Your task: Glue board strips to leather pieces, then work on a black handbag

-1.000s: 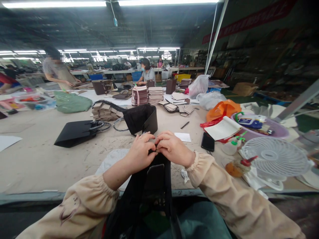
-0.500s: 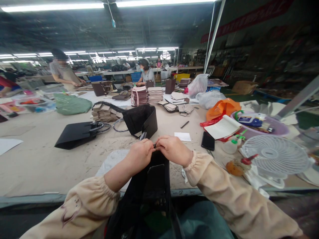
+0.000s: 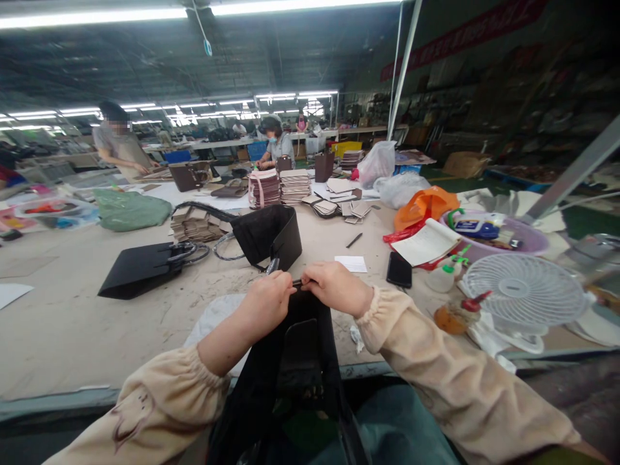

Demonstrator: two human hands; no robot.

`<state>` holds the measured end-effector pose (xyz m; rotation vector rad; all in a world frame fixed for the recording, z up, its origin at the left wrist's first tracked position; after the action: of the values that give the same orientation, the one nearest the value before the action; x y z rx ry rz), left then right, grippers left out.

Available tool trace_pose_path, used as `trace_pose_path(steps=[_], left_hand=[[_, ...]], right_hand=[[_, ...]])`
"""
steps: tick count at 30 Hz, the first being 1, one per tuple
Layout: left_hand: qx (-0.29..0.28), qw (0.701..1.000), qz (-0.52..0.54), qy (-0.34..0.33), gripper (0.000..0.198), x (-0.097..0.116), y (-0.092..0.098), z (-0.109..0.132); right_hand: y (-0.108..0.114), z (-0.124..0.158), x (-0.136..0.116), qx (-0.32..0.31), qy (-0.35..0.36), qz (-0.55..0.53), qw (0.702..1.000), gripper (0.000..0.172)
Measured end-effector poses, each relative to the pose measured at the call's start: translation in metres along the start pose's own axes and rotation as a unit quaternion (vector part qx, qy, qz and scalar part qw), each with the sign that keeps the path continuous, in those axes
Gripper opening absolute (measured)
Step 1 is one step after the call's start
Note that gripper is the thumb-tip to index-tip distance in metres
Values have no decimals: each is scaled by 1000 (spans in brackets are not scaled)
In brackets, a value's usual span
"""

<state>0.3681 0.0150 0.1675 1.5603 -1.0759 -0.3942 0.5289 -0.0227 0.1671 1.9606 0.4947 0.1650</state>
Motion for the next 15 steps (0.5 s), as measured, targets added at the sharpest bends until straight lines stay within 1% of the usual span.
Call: trace_pose_path(steps=[5,15], left_hand=[[-3,1000,-12,2,17,4,1,-2],[6,1000,-19,-7,15,3,-2,-7]], right_hand=[[0,1,0,-12,-13,31,999,9],[2,0,0,-27,-30,63,997,7]])
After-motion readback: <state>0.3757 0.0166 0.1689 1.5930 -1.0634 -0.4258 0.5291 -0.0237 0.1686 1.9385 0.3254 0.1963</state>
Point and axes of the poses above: each hand's wrist, its own z-axis away from the middle knuckle, its own y-axis out of the back of the hand, x = y × z, the point moved 2 cm from there along -z, towards the middle knuckle, and after that the axes turned 12 degrees about z, right-handed, at the moved point
